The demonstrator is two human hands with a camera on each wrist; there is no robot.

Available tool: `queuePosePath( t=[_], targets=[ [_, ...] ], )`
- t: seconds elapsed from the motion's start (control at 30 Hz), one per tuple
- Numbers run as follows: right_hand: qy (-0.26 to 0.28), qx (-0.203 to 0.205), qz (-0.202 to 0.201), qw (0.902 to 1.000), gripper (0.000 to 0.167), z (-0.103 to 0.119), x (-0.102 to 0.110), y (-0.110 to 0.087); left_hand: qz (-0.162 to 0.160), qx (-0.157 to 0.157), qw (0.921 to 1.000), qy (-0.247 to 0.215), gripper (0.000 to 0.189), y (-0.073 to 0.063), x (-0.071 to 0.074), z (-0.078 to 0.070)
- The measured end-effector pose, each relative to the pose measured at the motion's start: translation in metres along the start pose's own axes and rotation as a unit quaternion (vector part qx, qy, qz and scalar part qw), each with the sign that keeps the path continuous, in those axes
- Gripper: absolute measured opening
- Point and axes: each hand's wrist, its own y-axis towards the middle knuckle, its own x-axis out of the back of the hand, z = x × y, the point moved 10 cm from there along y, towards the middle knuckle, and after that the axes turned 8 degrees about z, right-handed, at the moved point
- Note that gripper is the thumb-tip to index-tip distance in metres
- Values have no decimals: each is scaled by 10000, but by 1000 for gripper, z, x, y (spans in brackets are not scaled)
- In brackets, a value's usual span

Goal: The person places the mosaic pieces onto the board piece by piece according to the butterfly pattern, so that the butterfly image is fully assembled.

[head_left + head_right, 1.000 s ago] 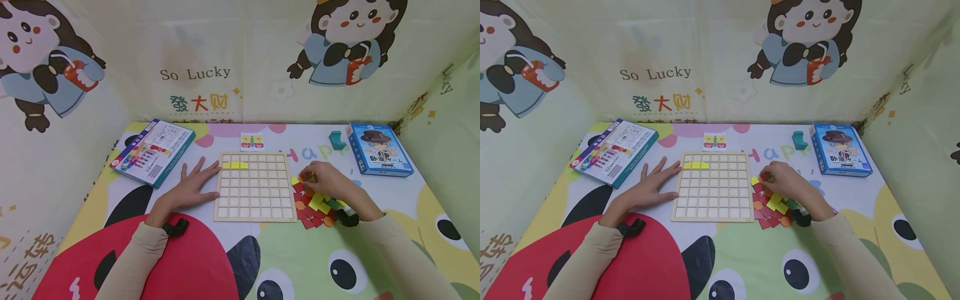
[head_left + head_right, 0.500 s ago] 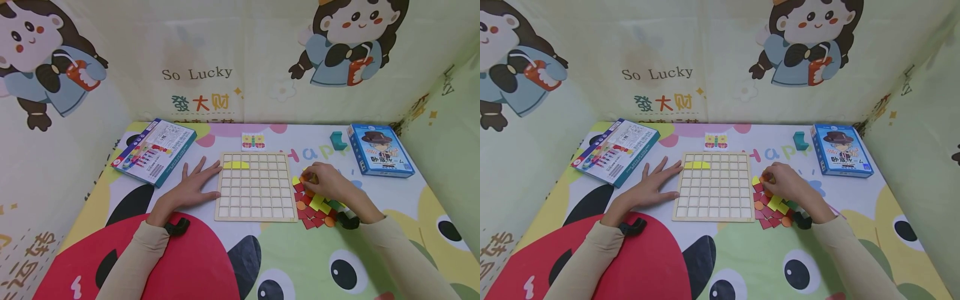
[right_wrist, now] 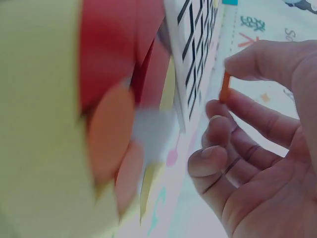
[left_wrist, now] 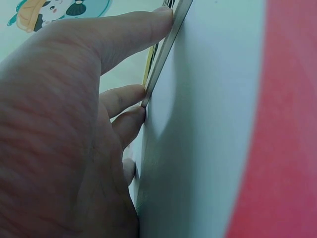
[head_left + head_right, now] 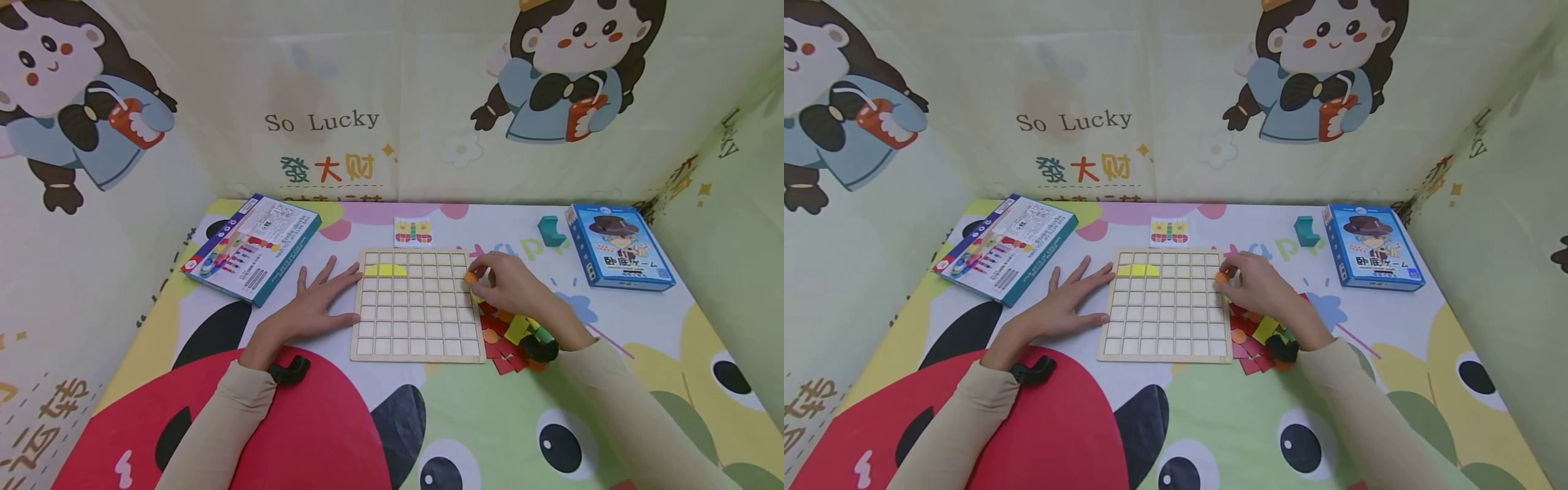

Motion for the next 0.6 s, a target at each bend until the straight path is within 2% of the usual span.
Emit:
queuePosePath(
  t=[0.37, 0.6],
  targets=[
    [496, 371, 185, 9979, 31, 33, -19, 48, 15, 18, 10000, 47, 92, 1, -1, 1],
    [718, 406, 389, 9958, 30, 39, -32, 71, 39, 45, 10000, 35, 91, 0, -1, 0]
  ],
)
